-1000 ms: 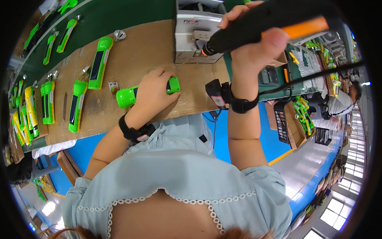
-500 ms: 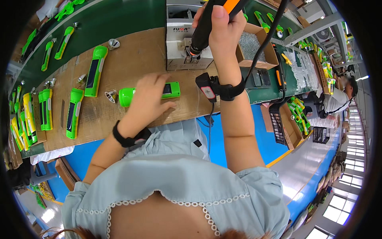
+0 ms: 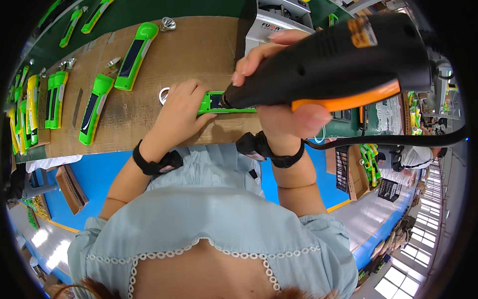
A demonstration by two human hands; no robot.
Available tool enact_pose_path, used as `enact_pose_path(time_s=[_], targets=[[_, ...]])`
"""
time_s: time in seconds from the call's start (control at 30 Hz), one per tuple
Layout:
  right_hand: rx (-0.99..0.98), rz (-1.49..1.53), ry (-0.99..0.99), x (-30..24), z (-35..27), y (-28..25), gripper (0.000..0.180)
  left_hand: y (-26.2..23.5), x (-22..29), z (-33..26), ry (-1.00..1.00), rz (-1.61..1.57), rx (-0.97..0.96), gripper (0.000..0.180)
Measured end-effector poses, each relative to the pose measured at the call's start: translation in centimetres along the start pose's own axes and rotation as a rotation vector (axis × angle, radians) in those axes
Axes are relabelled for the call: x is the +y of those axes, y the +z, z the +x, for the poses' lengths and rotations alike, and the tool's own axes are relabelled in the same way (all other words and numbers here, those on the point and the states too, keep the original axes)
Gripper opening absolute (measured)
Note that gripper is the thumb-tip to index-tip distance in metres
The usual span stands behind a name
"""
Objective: Assembling the bodies and components of solar-powered flashlights using an electric screwdriver.
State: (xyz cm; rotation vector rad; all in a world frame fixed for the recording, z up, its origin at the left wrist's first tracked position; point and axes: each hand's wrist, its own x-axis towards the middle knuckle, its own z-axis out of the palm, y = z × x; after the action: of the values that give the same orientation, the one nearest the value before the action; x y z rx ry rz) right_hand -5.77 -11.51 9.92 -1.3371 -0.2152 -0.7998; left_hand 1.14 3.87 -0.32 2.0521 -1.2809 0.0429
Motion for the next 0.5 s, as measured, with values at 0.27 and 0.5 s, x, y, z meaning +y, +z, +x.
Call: enact_pose_path(time_s=[0.27, 0.5], targets=[[-0.102, 0.032, 0.121, 1.0, -1.2, 0.4, 0.097, 0.3, 0.3, 0.2, -0.025, 0.000, 0.023, 0.046], [-0.027, -0.177, 0.188, 2.5, -1.8, 1.9, 0.096, 0.4, 0.1, 0.0, -0.032, -0.016, 0.036, 0.047]])
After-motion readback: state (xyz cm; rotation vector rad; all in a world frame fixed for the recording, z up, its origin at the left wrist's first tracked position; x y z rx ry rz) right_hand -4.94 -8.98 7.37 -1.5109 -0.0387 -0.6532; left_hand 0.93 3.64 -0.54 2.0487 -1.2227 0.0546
